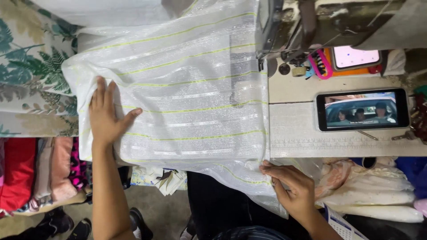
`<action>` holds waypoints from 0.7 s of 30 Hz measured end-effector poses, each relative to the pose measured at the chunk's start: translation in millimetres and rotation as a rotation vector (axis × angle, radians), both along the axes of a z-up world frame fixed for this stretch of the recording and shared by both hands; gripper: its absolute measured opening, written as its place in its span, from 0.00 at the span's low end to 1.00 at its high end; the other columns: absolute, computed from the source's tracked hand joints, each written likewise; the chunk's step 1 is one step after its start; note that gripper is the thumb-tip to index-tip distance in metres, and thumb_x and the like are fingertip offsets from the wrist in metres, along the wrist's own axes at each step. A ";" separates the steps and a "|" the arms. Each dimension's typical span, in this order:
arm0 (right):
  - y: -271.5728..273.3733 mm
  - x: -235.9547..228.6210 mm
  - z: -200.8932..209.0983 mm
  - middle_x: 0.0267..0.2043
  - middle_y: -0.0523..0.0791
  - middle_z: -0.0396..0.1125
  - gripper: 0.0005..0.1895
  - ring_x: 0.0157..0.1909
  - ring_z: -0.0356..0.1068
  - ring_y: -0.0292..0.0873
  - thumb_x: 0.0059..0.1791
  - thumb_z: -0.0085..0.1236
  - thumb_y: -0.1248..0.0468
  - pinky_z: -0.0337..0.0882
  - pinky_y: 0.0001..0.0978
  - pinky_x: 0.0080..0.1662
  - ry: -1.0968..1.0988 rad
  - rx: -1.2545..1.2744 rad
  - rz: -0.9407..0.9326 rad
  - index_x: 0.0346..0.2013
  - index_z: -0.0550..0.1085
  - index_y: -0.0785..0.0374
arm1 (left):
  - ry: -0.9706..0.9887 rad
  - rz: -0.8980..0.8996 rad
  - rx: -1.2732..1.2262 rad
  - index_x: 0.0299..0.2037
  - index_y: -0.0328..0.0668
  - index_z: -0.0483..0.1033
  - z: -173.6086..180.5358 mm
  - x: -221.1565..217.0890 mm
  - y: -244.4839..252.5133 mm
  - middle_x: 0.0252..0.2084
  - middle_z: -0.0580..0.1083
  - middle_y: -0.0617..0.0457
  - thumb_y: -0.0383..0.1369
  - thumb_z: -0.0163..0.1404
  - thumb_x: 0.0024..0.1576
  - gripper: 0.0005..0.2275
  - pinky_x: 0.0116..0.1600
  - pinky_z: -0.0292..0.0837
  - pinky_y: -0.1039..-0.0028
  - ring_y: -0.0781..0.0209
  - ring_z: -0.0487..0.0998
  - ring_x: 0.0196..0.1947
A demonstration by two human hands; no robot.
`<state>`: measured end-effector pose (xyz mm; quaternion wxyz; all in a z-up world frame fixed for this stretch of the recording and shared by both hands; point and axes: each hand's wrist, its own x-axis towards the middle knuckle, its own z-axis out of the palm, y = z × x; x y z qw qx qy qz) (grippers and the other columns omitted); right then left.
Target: Smoothing out a large piece of striped fabric on a table and trimming the edge with scissors.
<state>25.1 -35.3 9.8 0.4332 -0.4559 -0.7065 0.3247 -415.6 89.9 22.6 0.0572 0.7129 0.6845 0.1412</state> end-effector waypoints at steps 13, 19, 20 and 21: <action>19.5 -4.1 8.2 0.43 0.46 0.72 0.14 0.52 0.72 0.44 0.44 0.46 0.80 0.73 0.30 0.55 0.008 0.002 -0.002 0.40 0.74 0.66 | 0.029 -0.087 0.498 0.43 0.33 0.77 -20.0 -18.8 34.7 0.46 0.73 0.46 0.32 0.61 0.56 0.11 0.45 0.64 0.61 0.46 0.69 0.42; 29.4 -6.6 7.2 0.43 0.47 0.72 0.14 0.51 0.72 0.43 0.44 0.47 0.80 0.73 0.29 0.55 -0.007 0.014 0.000 0.39 0.75 0.66 | 0.138 -0.041 0.582 0.37 0.33 0.76 -31.4 -31.8 42.7 0.38 0.73 0.50 0.21 0.53 0.58 0.01 0.34 0.65 0.68 0.52 0.69 0.33; 30.7 -6.8 7.8 0.44 0.47 0.72 0.14 0.51 0.72 0.42 0.44 0.46 0.80 0.72 0.28 0.54 -0.010 0.007 0.000 0.40 0.75 0.66 | 0.138 -0.039 0.591 0.37 0.32 0.76 -31.4 -32.5 45.5 0.37 0.73 0.49 0.21 0.51 0.59 0.01 0.35 0.67 0.68 0.52 0.71 0.35; 32.1 -6.9 7.5 0.44 0.47 0.72 0.14 0.51 0.72 0.42 0.44 0.46 0.80 0.72 0.28 0.54 -0.010 0.007 -0.001 0.40 0.75 0.66 | 0.138 -0.039 0.591 0.37 0.32 0.76 -30.4 -32.1 46.5 0.37 0.73 0.49 0.21 0.51 0.59 0.01 0.35 0.67 0.68 0.52 0.71 0.35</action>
